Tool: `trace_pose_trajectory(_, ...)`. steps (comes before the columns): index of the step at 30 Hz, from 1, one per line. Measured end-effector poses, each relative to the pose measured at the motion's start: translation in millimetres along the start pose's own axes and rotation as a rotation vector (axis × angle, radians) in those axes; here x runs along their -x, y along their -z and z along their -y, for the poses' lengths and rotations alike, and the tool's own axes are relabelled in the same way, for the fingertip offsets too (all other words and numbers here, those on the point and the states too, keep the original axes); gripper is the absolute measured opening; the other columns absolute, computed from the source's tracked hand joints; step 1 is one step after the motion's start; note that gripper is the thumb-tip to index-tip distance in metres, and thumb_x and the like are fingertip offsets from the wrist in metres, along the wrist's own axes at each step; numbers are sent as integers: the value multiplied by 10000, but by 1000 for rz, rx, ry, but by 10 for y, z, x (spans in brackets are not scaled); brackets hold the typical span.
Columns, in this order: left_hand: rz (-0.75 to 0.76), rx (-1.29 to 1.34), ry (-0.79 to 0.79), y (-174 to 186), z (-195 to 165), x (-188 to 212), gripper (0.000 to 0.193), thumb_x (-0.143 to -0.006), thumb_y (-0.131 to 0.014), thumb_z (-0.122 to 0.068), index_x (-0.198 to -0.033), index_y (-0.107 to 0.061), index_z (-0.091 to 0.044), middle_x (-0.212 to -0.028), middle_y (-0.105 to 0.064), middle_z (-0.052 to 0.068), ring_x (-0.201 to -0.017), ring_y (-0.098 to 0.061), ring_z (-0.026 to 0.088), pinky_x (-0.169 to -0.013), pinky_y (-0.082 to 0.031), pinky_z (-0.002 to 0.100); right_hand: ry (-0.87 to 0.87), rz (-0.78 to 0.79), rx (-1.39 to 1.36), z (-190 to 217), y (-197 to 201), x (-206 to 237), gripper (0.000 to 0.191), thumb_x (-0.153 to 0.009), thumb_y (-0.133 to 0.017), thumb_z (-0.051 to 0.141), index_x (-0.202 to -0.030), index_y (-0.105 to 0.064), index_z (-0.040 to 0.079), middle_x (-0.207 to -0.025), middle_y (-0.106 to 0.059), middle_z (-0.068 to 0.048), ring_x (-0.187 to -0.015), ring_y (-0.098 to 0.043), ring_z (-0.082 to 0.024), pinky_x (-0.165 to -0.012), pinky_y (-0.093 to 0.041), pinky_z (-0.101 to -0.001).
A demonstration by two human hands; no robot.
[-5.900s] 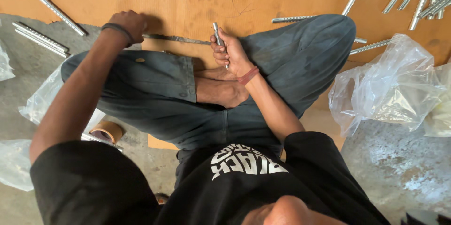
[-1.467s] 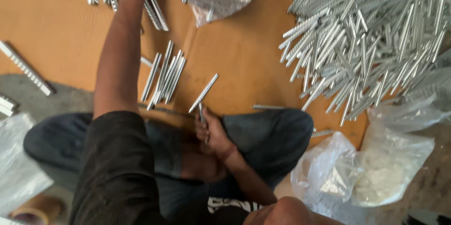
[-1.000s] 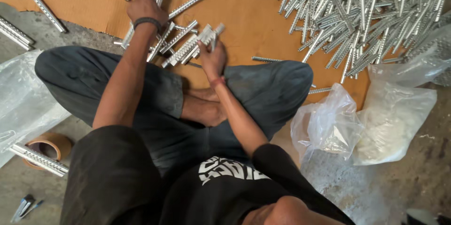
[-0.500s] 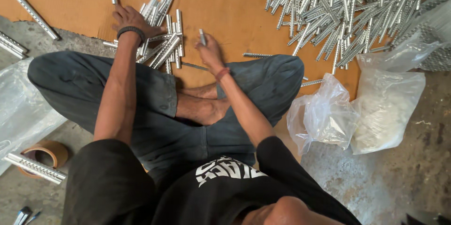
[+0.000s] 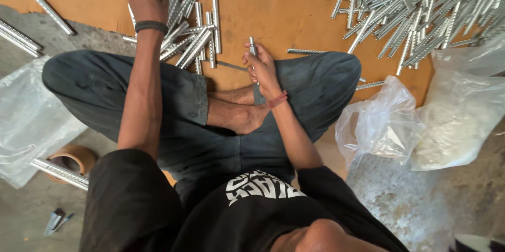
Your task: The person sits cross-legged on the floor and repeatedly picks up small metal rods and white plastic sleeves. They insert the sleeves onto the rods and place the assembled pieces into a growing pile on the floor.
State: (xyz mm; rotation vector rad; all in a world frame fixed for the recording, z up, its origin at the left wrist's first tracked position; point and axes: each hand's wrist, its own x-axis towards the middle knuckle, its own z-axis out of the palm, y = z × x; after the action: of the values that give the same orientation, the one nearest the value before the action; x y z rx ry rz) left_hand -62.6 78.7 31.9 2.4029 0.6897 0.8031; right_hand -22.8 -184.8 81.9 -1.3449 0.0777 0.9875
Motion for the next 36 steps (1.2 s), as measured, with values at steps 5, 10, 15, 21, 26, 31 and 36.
trace_pose_trajectory(5, 50, 1220, 547, 94, -282, -75, 230, -881, -374, -176, -855, -508, 9, -698, -447, 33, -519, -426, 137, -479, -362, 272, 29, 142, -33, 33, -63, -70, 263, -813, -434, 165, -1053, -417, 60, -644, -458, -20, -346, -264, -9, -294, -198, -144)
trace_pose_trajectory(10, 272, 1723, 738, 35, -496, 47, 233, -896, -382, -95, -1044, -491, 47, -790, -456, 60, -629, -435, 149, -582, -393, 266, 114, 231, 73, -25, -136, -81, 268, -850, -405, 198, -1077, -424, 56, -647, -481, -28, -384, -282, -2, -332, -217, -137)
trace_pose_trajectory(15, 397, 1696, 748, 60, -657, 0, 217, -879, -370, -113, -1068, -440, -33, -761, -485, 62, -621, -452, 153, -578, -396, 262, 196, 243, 149, -71, -154, -111, 262, -868, -383, 216, -1064, -427, 48, -641, -495, -23, -409, -297, 1, -368, -248, -132)
trace_pose_trajectory(21, 580, 959, 277, 208, -915, -31, 203, -895, -410, -217, -961, -531, -69, -702, -481, 5, -655, -429, 122, -603, -354, 258, 368, 129, 218, -98, -146, -126, 232, -871, -426, 170, -1043, -448, 15, -670, -484, -9, -505, -341, -17, -447, -284, -150)
trace_pose_trajectory(26, 577, 270, -252, 225, -1039, 32, 210, -850, -481, -229, -777, -589, -65, -683, -488, 60, -701, -438, 231, -688, -287, 369, 605, -66, 323, -10, -134, -102, 224, -856, -466, 135, -1032, -479, -3, -693, -473, 8, -647, -446, -48, -571, -374, -179)
trace_pose_trajectory(31, 587, 208, -409, 216, -1138, 45, 176, -807, -521, -236, -752, -592, -84, -688, -490, 51, -728, -436, 232, -698, -288, 360, 653, -130, 619, 147, -160, -20, 224, -814, -514, 125, -1001, -499, 2, -703, -544, -76, -615, -532, -116, -557, -428, -236)
trace_pose_trajectory(36, 560, 89, -697, 214, -1177, 116, 130, -723, -530, -207, -675, -571, -94, -693, -501, 48, -737, -445, 197, -716, -315, 330, 751, -111, 932, 84, -97, 23, 200, -817, -492, 135, -976, -513, 15, -717, -534, -139, -623, -513, -249, -534, -415, -305)
